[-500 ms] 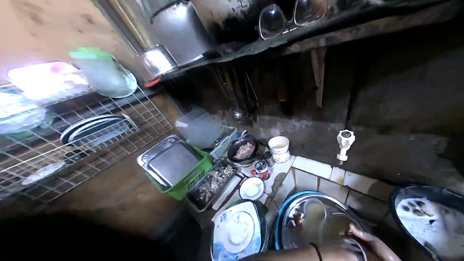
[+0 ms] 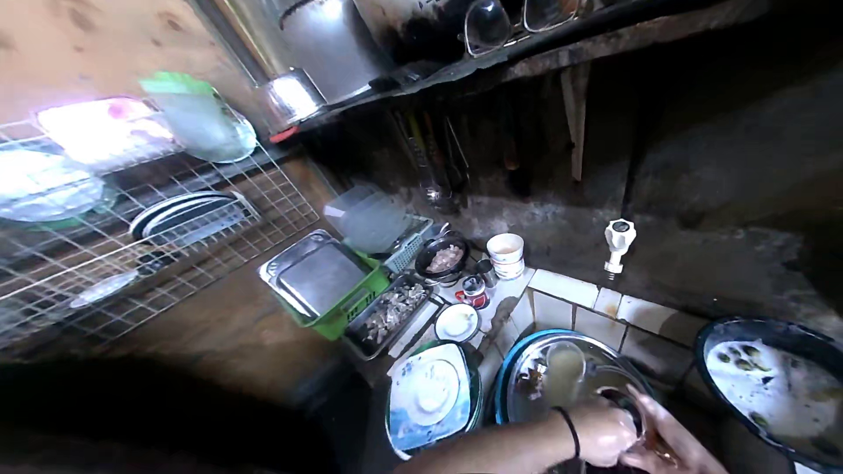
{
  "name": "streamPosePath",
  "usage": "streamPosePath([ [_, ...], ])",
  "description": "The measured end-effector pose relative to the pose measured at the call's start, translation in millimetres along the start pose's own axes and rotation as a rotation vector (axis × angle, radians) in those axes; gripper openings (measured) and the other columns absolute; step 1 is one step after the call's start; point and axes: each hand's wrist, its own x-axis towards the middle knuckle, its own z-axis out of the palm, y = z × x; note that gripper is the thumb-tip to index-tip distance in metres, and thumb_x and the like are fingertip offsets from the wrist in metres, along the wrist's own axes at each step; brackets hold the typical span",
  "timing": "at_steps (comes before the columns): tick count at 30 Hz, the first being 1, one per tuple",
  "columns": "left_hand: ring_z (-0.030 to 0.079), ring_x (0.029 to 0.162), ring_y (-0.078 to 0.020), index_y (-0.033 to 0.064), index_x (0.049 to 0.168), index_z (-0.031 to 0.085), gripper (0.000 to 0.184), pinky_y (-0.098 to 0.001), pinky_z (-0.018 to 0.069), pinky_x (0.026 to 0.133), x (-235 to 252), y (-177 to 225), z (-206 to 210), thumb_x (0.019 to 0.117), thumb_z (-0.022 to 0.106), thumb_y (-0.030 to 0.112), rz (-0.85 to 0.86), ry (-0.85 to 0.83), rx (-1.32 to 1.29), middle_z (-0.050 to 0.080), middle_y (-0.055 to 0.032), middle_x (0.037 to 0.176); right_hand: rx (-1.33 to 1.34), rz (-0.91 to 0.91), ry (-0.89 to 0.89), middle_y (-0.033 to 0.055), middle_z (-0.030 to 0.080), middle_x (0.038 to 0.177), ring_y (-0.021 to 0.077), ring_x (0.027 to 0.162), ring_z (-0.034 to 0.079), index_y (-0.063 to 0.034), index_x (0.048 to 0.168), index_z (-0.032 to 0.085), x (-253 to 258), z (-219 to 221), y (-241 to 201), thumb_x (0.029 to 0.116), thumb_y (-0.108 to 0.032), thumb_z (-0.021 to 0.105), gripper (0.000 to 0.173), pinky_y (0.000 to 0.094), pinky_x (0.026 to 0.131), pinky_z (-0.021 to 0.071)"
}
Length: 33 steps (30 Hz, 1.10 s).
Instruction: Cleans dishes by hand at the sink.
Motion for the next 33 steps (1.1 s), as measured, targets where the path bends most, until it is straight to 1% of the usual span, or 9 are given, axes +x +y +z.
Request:
streamPosePath([
  [7,0.068,0.090,-0.0183,-0.0013,0.105,0.069,0.036,-0.0398,0.0558,0.088,-20,-53,-45,0.0925,0.075,0.032,-0.334,0.587,-0.832,0.071,-0.0120,0.097,0.523,-0.285,-0.444,0.0116,0.074,0.117,0.0283,0.107,0.072,-0.0166,0.120,0.074,28,49,52,0.0768,-0.059,0.079,0.061,0.0480,0.091,0.0607],
  [12,0.066,0.098,-0.0267,-0.0028,0.107,0.069,0.028,-0.0413,0.0562,0.088,-57,-75,-43,0.0847,0.077,0.012,-0.418,1.254,-0.467,0.067,-0.0186,0.105,0.585,-0.251,-0.063,0.0164,0.073,0.109,0.0341,0.096,0.073,-0.0130,0.125,0.060,42,105,20,0.1007,-0.061,0.040,0.057,0.0520,0.078,0.0623],
  [18,0.041,0.146,-0.0353,0.0152,0.126,0.073,0.047,-0.0568,0.0302,0.122,-66,-80,-6,0.0861,0.079,0.039,-0.070,0.843,-0.338,0.056,-0.0134,0.150,0.536,-0.362,0.187,-0.0038,0.073,0.082,0.0066,0.077,0.071,-0.0190,0.101,0.060,55,134,38,0.1112,-0.036,0.011,0.052,0.0285,0.069,0.0619],
  [21,0.068,0.101,-0.0284,0.0019,0.104,0.072,0.040,-0.0489,0.0537,0.093,-58,-118,-25,0.0867,0.080,0.037,-0.297,0.714,-0.612,0.072,-0.0162,0.106,0.513,-0.346,0.060,-0.0009,0.076,0.088,0.0111,0.082,0.073,-0.0217,0.097,0.068,83,125,50,0.1024,-0.055,0.044,0.041,0.0351,0.075,0.0633],
  [23,0.068,0.087,-0.0255,-0.0031,0.107,0.069,0.033,-0.0455,0.0554,0.084,-49,-144,-27,0.0906,0.075,0.025,-0.465,0.663,-0.880,0.070,-0.0164,0.094,0.458,-0.342,-0.065,0.0010,0.076,0.093,0.0140,0.087,0.073,-0.0216,0.100,0.074,106,119,51,0.0822,-0.056,0.076,0.039,0.0387,0.080,0.0629],
  [25,0.064,0.072,-0.0162,-0.0051,0.106,0.065,0.021,-0.0338,0.0561,0.069,-36,-164,-17,0.0895,0.070,0.006,-0.643,0.898,-1.284,0.066,-0.0106,0.082,0.422,-0.395,-0.057,0.0011,0.077,0.095,0.0141,0.087,0.074,-0.0214,0.102,0.076,125,126,44,0.0796,-0.053,0.079,0.039,0.0374,0.079,0.0631],
  [27,0.064,0.075,-0.0125,-0.0042,0.110,0.062,0.021,-0.0305,0.0562,0.071,-30,-171,-5,0.0911,0.069,0.000,-0.682,1.165,-1.530,0.067,-0.0088,0.086,0.435,-0.476,0.100,0.0017,0.076,0.089,0.0126,0.081,0.073,-0.0177,0.101,0.074,143,140,33,0.0894,-0.051,0.070,0.035,0.0336,0.074,0.0634],
  [30,0.062,0.116,-0.0194,-0.0080,0.113,0.064,0.027,-0.0347,0.0496,0.103,-45,-156,25,0.0903,0.068,0.005,-0.426,1.211,-1.310,0.065,-0.0183,0.125,0.286,-0.547,0.526,-0.0047,0.070,0.090,0.0041,0.084,0.069,-0.0094,0.114,0.055,171,153,25,0.1124,-0.034,0.019,0.044,0.0264,0.077,0.0605],
  [33,0.059,0.124,-0.0323,-0.0018,0.109,0.071,0.040,-0.0442,0.0502,0.106,-54,-183,41,0.0811,0.084,0.024,-0.320,1.271,-0.797,0.062,-0.0259,0.131,0.166,-0.514,0.604,-0.0036,0.072,0.085,0.0042,0.080,0.069,-0.0068,0.107,0.064,184,168,22,0.1120,-0.026,0.029,0.041,0.0263,0.076,0.0601],
])
